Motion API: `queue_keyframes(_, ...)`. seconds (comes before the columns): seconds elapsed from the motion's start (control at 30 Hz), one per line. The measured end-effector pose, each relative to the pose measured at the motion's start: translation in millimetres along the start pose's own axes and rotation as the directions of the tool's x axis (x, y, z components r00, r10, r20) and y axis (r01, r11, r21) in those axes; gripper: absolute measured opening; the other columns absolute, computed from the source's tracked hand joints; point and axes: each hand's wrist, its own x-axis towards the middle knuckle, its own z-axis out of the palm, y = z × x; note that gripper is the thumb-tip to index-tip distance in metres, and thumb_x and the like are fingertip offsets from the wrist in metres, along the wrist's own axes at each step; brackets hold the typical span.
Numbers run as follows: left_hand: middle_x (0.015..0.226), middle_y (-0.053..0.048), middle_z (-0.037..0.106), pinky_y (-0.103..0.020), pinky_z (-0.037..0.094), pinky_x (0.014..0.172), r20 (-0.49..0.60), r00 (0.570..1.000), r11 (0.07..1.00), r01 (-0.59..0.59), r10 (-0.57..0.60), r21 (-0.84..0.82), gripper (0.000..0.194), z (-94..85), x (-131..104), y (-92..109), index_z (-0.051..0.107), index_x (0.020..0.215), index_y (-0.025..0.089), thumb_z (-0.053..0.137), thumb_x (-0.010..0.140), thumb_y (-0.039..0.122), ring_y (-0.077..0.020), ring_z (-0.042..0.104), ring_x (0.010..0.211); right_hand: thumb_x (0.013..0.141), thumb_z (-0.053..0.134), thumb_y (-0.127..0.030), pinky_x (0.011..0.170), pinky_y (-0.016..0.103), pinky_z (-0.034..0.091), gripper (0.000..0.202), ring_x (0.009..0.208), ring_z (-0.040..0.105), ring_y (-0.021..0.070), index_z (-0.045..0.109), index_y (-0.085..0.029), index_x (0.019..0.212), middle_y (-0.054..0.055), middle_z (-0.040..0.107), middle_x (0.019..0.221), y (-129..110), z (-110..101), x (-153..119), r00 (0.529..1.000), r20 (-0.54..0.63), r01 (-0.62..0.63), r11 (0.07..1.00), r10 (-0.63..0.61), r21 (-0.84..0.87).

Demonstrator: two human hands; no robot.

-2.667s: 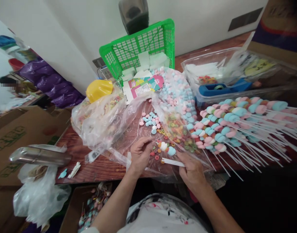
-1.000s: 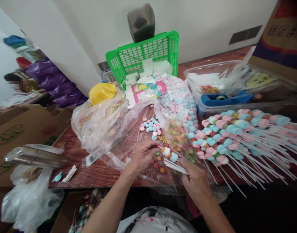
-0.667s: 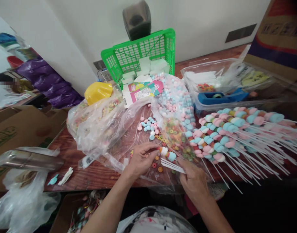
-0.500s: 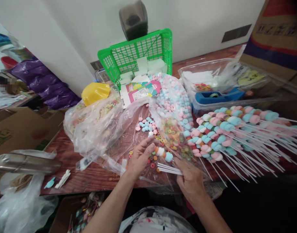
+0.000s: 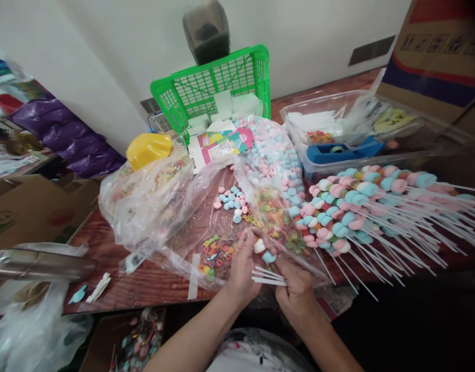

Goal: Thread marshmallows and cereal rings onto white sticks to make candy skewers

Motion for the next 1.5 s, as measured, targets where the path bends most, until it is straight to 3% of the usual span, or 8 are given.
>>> queue_keyframes(0.3,0.067,0.000,0.055,-0.029,0.048,0.072,0.021,0.999,1.000,-0.028,0.028,-0.006,0.033,-1.8,-7.0,-23.1,0.052,0.073,0.018,0.062,0.080,0.049,-0.0137,0.057,0.069,0.074,0.039,-0.001,0.075,0.031,0.058,0.045,0.084,0.071,0.0211,0.062,-0.016,0.109,0.007,0.074,0.086,6.2,2.4,-5.1,0.994,-0.018,0.100,0.988,-0.103,-0.120)
queue_keyframes(0.47,0.093,-0.005,0.062,-0.031,0.047,0.075,0.045,0.989,0.938,-0.150,0.143,0.312,0.042,-35.6,25.2,8.6,0.057,0.107,0.021,0.048,0.085,0.056,-0.0168,0.059,0.080,0.077,0.040,-0.003,0.067,0.028,0.058,0.040,0.073,0.071,0.0184,0.064,-0.016,0.106,0.005,0.073,0.083,15.2,-7.2,2.0,0.993,-0.119,-0.003,0.994,-0.009,-0.107)
queue_keyframes(0.6,0.093,-0.006,0.061,-0.037,0.043,0.086,0.221,0.912,0.263,-0.320,0.345,0.910,0.027,-72.7,67.8,45.7,0.066,0.099,0.019,0.059,0.082,0.038,-0.0217,0.054,0.093,0.084,0.045,-0.012,0.062,0.023,0.056,0.025,0.068,0.069,0.0165,0.067,-0.017,0.094,0.005,0.073,0.078,18.0,-14.0,3.8,0.972,-0.155,-0.183,0.983,0.177,-0.023)
queue_keyframes(0.73,0.082,-0.008,0.061,-0.042,0.042,0.086,0.392,0.890,-0.165,-0.361,0.233,0.918,0.006,-87.6,86.9,50.3,0.067,0.074,0.017,0.061,0.076,0.020,-0.0230,0.054,0.087,0.080,0.042,-0.009,0.060,0.026,0.056,0.030,0.067,0.070,0.0182,0.067,-0.016,0.097,0.005,0.073,0.077,18.9,-7.3,2.5,0.989,-0.121,-0.095,0.990,0.082,-0.104)
queue_keyframes(0.8,0.081,-0.007,0.063,-0.039,0.045,0.083,0.401,0.871,-0.064,-0.400,0.283,0.914,0.007,-83.9,82.4,44.0,0.066,0.073,0.018,0.060,0.076,0.018,-0.0210,0.055,0.084,0.076,0.040,-0.005,0.061,0.028,0.057,0.036,0.068,0.070,0.0193,0.066,-0.016,0.099,0.007,0.073,0.079,19.2,-3.0,2.3,0.998,-0.055,-0.012,0.984,0.002,-0.177)
queue_keyframes(0.93,0.072,-0.002,0.066,-0.027,0.049,0.064,0.146,0.943,0.584,-0.301,0.299,0.754,0.013,-63.5,56.5,33.0,0.068,0.080,0.017,0.067,0.074,0.028,-0.0135,0.058,0.066,0.071,0.039,-0.001,0.063,0.031,0.058,0.042,0.070,0.069,0.0204,0.066,-0.016,0.100,0.007,0.073,0.082,19.5,0.1,1.8,0.998,0.052,0.057,0.969,-0.046,-0.239)
queue_keyframes(1.03,0.082,-0.004,0.071,-0.025,0.051,0.066,0.007,0.972,0.829,-0.205,0.236,0.520,0.023,-49.8,39.9,28.6,0.071,0.087,0.016,0.073,0.069,0.029,-0.0127,0.062,0.070,0.072,0.039,-0.001,0.065,0.031,0.058,0.043,0.073,0.070,0.0203,0.064,-0.016,0.103,0.006,0.072,0.083,19.6,-0.5,0.2,0.999,0.035,0.028,0.974,-0.021,-0.224)
queue_keyframes(1.5,0.093,-0.004,0.074,-0.028,0.055,0.077,-0.094,0.956,0.910,-0.232,0.279,0.344,0.024,-45.5,23.5,12.0,0.073,0.093,0.020,0.075,0.070,0.025,-0.0148,0.068,0.082,0.069,0.038,-0.002,0.068,0.030,0.058,0.047,0.077,0.072,0.0198,0.066,-0.017,0.104,0.006,0.074,0.089,12.1,-4.1,3.7,0.999,0.005,-0.040,0.983,0.041,-0.179)
